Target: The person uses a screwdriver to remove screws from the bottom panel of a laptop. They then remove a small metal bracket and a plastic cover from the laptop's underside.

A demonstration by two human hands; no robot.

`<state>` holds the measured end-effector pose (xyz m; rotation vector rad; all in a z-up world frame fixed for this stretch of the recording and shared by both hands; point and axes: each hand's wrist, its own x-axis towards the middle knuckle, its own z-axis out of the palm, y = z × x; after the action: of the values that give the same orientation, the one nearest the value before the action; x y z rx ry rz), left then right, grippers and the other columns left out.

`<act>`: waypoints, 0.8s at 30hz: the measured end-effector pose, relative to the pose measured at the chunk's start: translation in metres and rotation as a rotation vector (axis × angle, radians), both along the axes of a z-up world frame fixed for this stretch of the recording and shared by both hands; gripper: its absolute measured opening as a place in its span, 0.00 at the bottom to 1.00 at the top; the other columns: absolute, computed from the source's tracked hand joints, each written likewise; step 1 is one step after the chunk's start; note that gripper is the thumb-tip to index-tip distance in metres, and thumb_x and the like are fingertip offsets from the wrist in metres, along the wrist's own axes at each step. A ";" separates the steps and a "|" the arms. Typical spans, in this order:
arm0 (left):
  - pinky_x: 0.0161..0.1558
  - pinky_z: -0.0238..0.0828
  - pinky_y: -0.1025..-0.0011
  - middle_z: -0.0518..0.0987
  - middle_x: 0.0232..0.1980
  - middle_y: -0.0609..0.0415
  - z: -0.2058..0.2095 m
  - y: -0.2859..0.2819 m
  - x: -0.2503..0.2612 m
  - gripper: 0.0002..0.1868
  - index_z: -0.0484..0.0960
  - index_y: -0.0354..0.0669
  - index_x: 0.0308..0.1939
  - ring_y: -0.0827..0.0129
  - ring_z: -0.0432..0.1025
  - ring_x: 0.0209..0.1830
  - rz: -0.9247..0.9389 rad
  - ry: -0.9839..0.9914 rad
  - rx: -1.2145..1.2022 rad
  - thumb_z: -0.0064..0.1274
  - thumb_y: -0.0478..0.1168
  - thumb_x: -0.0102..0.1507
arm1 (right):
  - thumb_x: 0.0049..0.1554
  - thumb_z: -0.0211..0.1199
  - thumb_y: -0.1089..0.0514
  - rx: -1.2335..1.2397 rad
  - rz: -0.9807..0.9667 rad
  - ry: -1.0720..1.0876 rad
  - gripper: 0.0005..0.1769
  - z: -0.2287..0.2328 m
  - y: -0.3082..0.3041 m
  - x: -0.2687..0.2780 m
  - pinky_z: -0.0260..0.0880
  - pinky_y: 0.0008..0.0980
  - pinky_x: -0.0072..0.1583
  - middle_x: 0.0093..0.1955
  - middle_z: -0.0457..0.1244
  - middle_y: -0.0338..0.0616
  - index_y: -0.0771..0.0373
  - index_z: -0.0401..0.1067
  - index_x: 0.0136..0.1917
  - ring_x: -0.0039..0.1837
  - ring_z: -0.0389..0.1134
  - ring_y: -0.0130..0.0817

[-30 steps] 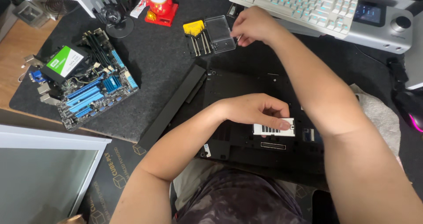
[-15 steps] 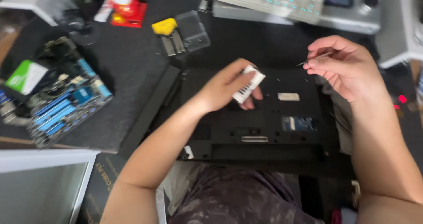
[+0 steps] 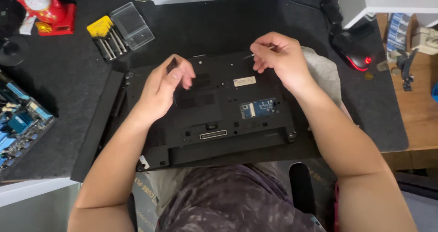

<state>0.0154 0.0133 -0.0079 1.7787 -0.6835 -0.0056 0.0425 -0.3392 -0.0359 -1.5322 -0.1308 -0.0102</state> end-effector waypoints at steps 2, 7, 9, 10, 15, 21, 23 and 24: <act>0.40 0.74 0.68 0.79 0.38 0.50 0.002 -0.002 -0.004 0.24 0.84 0.43 0.55 0.63 0.78 0.39 0.002 -0.035 0.028 0.41 0.57 0.80 | 0.70 0.74 0.65 0.010 -0.016 0.004 0.06 -0.001 0.003 0.000 0.88 0.37 0.42 0.41 0.70 0.57 0.72 0.81 0.58 0.39 0.80 0.43; 0.55 0.68 0.69 0.68 0.53 0.57 0.020 -0.007 -0.017 0.30 0.80 0.46 0.62 0.72 0.68 0.49 0.001 -0.117 0.161 0.37 0.66 0.80 | 0.71 0.71 0.59 -0.219 0.003 -0.001 0.05 0.022 0.012 -0.012 0.82 0.26 0.43 0.42 0.72 0.44 0.63 0.81 0.54 0.40 0.77 0.32; 0.52 0.64 0.69 0.69 0.50 0.61 0.022 -0.006 -0.018 0.27 0.81 0.48 0.64 0.73 0.66 0.46 0.013 -0.119 0.212 0.40 0.64 0.80 | 0.72 0.72 0.60 -0.193 -0.008 -0.039 0.04 0.018 0.013 -0.011 0.81 0.25 0.42 0.41 0.72 0.44 0.62 0.81 0.54 0.40 0.77 0.31; 0.52 0.64 0.69 0.69 0.50 0.61 0.020 -0.006 -0.017 0.27 0.81 0.48 0.64 0.73 0.66 0.46 0.013 -0.116 0.213 0.40 0.64 0.80 | 0.72 0.72 0.60 -0.192 -0.007 -0.037 0.04 0.016 0.014 -0.013 0.81 0.25 0.42 0.41 0.72 0.44 0.62 0.81 0.54 0.40 0.77 0.31; 0.61 0.71 0.67 0.82 0.60 0.59 0.013 -0.006 -0.006 0.14 0.83 0.52 0.64 0.68 0.77 0.57 -0.013 -0.092 0.267 0.63 0.45 0.75 | 0.70 0.72 0.58 -0.032 -0.210 0.031 0.04 0.010 0.017 -0.018 0.79 0.25 0.43 0.42 0.72 0.44 0.59 0.81 0.55 0.41 0.77 0.33; 0.57 0.69 0.78 0.83 0.60 0.68 0.013 0.002 0.007 0.17 0.83 0.56 0.66 0.81 0.73 0.48 0.064 0.066 0.225 0.68 0.43 0.74 | 0.69 0.73 0.56 0.043 -0.236 0.046 0.06 0.009 0.023 -0.022 0.77 0.24 0.41 0.43 0.72 0.43 0.59 0.80 0.54 0.40 0.76 0.32; 0.63 0.70 0.76 0.83 0.62 0.66 0.014 0.000 0.001 0.18 0.83 0.56 0.66 0.78 0.76 0.55 0.048 0.045 0.211 0.69 0.42 0.74 | 0.70 0.73 0.55 0.027 -0.227 0.048 0.06 0.011 0.023 -0.022 0.77 0.24 0.41 0.43 0.72 0.43 0.59 0.80 0.54 0.40 0.76 0.31; 0.68 0.71 0.74 0.84 0.65 0.64 0.015 -0.001 -0.003 0.19 0.83 0.55 0.67 0.75 0.79 0.62 0.030 0.017 0.197 0.69 0.42 0.73 | 0.70 0.72 0.55 0.011 -0.219 0.043 0.06 0.012 0.023 -0.023 0.77 0.23 0.41 0.43 0.72 0.42 0.59 0.80 0.54 0.40 0.76 0.30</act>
<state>0.0123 0.0121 0.0071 1.9750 -0.6623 -0.0704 0.0195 -0.3160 -0.0237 -1.5287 0.0722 -0.1517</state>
